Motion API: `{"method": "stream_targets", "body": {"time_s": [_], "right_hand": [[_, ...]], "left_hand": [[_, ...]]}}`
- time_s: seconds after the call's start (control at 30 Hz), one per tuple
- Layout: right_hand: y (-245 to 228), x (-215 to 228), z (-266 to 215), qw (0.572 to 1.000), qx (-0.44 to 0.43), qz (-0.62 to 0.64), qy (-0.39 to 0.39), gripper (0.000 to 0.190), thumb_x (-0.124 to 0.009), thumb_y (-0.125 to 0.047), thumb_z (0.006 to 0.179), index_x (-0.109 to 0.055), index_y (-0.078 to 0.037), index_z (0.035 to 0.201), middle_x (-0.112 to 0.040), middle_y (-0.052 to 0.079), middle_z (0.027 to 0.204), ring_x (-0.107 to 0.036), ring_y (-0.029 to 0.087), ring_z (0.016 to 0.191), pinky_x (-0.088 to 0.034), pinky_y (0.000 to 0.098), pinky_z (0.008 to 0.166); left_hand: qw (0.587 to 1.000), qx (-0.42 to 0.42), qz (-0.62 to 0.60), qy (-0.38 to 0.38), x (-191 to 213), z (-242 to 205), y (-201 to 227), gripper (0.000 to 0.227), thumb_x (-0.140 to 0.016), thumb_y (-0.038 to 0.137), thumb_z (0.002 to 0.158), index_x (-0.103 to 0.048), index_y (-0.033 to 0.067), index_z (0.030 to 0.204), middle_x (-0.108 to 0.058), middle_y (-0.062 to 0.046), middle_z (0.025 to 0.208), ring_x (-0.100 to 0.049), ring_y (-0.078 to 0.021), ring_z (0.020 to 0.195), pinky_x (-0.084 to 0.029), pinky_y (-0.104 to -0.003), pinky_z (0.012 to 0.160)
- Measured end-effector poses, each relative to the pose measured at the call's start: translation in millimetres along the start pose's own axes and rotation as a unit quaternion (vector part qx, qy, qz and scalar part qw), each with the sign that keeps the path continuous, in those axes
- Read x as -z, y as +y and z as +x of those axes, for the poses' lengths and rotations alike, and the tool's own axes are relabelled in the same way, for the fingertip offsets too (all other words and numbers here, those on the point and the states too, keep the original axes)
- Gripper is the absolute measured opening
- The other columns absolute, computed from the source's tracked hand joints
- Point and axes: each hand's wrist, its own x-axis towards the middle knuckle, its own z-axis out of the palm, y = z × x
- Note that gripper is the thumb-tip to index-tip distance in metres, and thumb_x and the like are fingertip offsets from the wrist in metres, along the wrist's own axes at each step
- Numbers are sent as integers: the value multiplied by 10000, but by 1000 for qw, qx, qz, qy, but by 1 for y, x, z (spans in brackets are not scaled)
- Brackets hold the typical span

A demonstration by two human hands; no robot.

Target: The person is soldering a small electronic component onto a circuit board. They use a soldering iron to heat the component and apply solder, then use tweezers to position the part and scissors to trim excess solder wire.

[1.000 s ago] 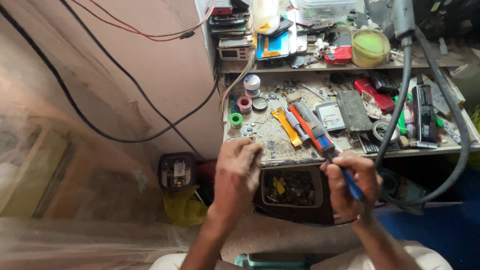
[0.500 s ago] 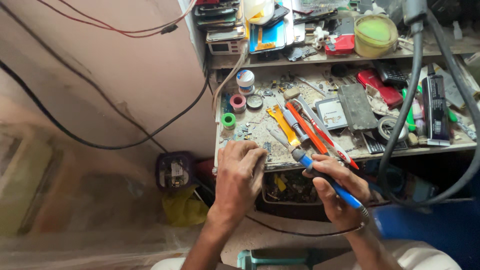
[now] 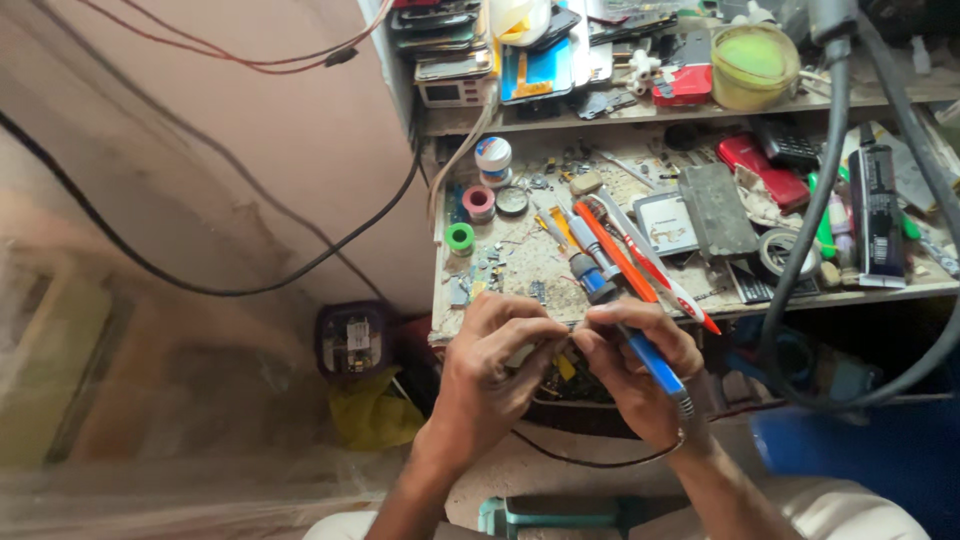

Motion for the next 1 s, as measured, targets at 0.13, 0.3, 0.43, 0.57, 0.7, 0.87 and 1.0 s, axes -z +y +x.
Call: {"method": "stream_targets", "body": {"time_s": [0.13, 0.3, 0.43, 0.57, 0.7, 0.87, 1.0], "right_hand": [[0, -2, 0, 999, -21, -34, 18, 288, -772, -33, 911, -634, -78, 1161, -703, -4, 858, -628, 21, 741, -531, 191, 653], [-4, -6, 5, 996, 32, -82, 10, 308, -777, -39, 900, -624, -66, 1165, -726, 35, 921, -678, 66, 809, -569, 233, 712], [-1, 8, 5, 992, 115, -59, 5, 303, -661, -107, 1042, -602, -77, 1338, -746, 102, 1066, -732, 148, 965, -600, 290, 859], [-1, 25, -2, 999, 28, 36, 12, 471, -553, -293, 1083, -538, -13, 1461, -762, 113, 1045, -739, 164, 962, -601, 296, 866], [7, 27, -6, 996, -15, 76, 46, 512, -560, -386, 1082, -596, 9, 1407, -770, 115, 980, -727, 152, 865, -601, 289, 814], [17, 26, -11, 997, 11, 33, 68, 396, -644, -305, 1086, -672, 4, 1333, -723, 121, 1027, -687, 136, 841, -561, 266, 829], [11, 18, -11, 993, -62, 32, 100, 327, -652, -198, 1075, -682, 16, 1321, -702, 96, 900, -666, 140, 838, -538, 258, 778]], "left_hand": [[999, -13, 34, -7, 0, -1, -2, 270, -788, -32, 822, -695, 49, 1063, -661, -87, 1057, -620, -286, 1007, -526, -380, 871], [997, -7, 71, 6, -2, -2, -4, 222, -776, -14, 846, -692, 31, 1046, -661, -93, 1047, -618, -293, 992, -522, -404, 877], [988, -14, 148, 29, -2, 1, -14, 198, -768, 14, 841, -697, 35, 1024, -660, -93, 1031, -612, -295, 1003, -488, -429, 905], [983, -22, 180, 19, -8, 1, -22, 172, -772, 37, 839, -695, 46, 993, -667, -81, 1021, -610, -283, 1002, -454, -428, 905], [982, -16, 187, 20, -12, 0, -25, 167, -770, 36, 843, -692, 43, 990, -665, -84, 1024, -609, -290, 1005, -455, -425, 897], [985, -7, 174, 17, -12, -3, -31, 143, -768, 44, 861, -686, 37, 978, -643, -109, 1027, -596, -317, 1014, -456, -437, 902], [987, -15, 155, 35, -13, -6, -36, 155, -756, 50, 888, -671, 33, 1017, -631, -111, 1070, -594, -314, 1050, -469, -440, 950]]}}
